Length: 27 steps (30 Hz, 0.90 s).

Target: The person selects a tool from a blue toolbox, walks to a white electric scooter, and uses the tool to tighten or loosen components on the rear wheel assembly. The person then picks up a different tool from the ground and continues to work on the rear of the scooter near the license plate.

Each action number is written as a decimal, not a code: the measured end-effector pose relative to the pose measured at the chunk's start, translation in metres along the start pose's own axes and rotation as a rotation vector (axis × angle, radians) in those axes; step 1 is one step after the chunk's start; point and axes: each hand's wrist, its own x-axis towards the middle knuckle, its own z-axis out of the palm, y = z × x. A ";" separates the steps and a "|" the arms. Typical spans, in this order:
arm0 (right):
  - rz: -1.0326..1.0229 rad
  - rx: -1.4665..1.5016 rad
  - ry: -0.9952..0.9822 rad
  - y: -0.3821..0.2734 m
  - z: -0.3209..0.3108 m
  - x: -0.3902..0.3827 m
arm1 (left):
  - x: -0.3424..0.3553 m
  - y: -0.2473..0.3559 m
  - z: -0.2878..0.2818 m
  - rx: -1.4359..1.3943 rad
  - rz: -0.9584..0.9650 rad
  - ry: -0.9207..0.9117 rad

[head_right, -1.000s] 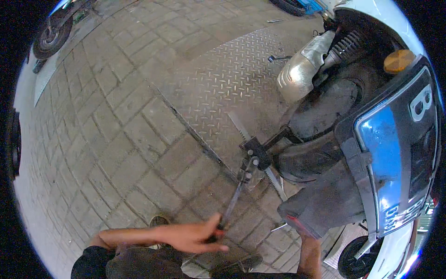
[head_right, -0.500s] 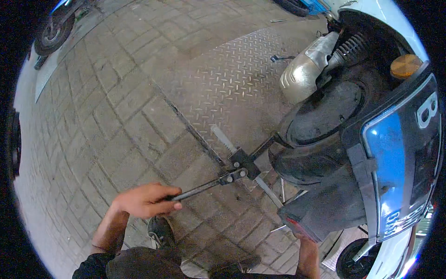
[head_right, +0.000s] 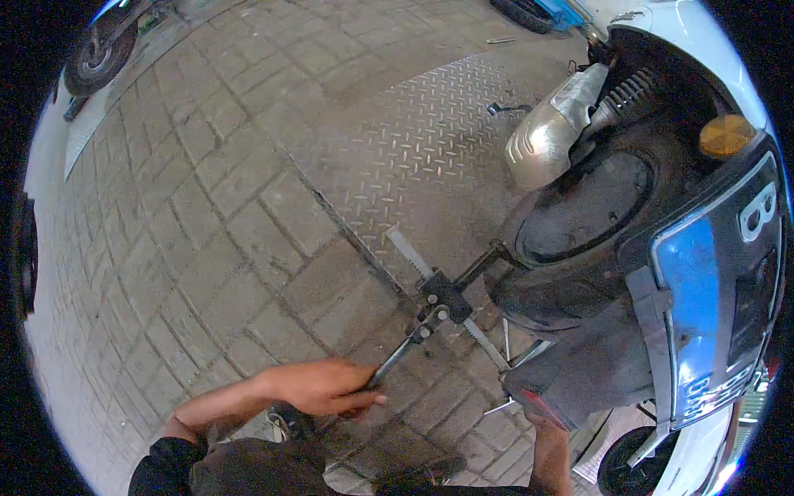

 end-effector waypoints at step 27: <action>0.010 0.022 0.026 0.005 0.001 -0.003 | 0.019 0.022 -0.014 -0.905 -0.147 0.003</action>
